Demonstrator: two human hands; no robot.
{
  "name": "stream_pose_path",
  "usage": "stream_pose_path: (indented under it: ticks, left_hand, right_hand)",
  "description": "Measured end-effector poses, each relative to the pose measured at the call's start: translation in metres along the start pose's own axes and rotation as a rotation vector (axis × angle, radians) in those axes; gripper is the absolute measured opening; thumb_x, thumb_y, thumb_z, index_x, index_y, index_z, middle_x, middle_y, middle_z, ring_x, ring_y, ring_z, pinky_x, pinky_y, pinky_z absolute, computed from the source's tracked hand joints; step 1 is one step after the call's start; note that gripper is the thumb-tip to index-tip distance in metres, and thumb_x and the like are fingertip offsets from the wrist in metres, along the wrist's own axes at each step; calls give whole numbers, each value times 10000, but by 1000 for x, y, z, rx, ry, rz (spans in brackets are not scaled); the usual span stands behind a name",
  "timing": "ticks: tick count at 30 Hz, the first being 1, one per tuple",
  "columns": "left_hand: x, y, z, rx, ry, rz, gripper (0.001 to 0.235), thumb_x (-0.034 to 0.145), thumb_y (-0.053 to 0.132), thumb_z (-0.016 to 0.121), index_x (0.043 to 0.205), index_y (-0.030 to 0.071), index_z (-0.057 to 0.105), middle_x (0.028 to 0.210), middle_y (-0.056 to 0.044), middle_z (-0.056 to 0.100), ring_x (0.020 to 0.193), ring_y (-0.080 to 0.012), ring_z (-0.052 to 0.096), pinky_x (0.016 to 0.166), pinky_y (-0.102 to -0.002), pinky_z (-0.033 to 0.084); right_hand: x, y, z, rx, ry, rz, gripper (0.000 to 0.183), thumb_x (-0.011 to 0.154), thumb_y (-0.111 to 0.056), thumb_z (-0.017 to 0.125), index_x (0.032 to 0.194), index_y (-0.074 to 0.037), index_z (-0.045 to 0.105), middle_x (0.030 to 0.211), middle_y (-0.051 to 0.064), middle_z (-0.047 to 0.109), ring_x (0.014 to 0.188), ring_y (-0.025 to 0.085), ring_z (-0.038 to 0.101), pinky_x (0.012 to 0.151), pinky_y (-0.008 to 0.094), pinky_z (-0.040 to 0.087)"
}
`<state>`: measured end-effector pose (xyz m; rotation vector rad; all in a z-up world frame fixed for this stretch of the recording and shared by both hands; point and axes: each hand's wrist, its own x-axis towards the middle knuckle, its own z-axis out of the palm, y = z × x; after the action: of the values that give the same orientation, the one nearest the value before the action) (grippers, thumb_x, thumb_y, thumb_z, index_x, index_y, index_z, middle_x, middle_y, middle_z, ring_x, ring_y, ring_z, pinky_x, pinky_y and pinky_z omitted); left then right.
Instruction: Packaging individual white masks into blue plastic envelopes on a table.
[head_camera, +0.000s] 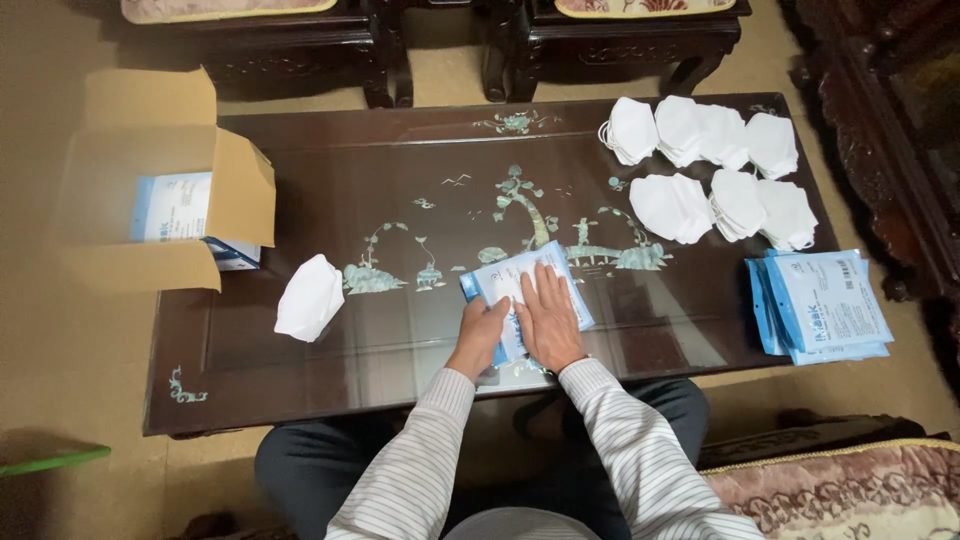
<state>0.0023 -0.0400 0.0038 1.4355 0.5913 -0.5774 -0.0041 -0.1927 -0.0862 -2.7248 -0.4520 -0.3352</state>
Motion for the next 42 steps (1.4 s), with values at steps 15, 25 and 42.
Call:
stream_pose_path:
  ticks: [15,25,42]
  left_hand:
    - [21,-33,-54,4,161,350,405,1047,169,556,1328,-122,556,981,-263,712,798,-244,725,707,-327,644]
    - [49,-56,-51,45,116,314,373,956,131,701,1263,-73,641,982,-255,722,776,-261,738,684,-343,649]
    - [40,-36,-191,85,714,554,253,905,213,768,1075,27,757,929,-220,737,881,-317,727,774,-451,584]
  right_hand:
    - [3,16,-10,-78,63,76,565,1039,-391,534,1498,-63,506,1616,231,367,1514,406,305,1245,586,170]
    - [-26,142,-43,-267,146,204,553,1005,-278,606,1463,26,542,1532,293,484,1461,456,413,1185,646,284]
    - [-35,137,-53,-231,140,183,609,1160,-419,374,1547,32,505,1606,265,461,1532,430,363,1234,633,250]
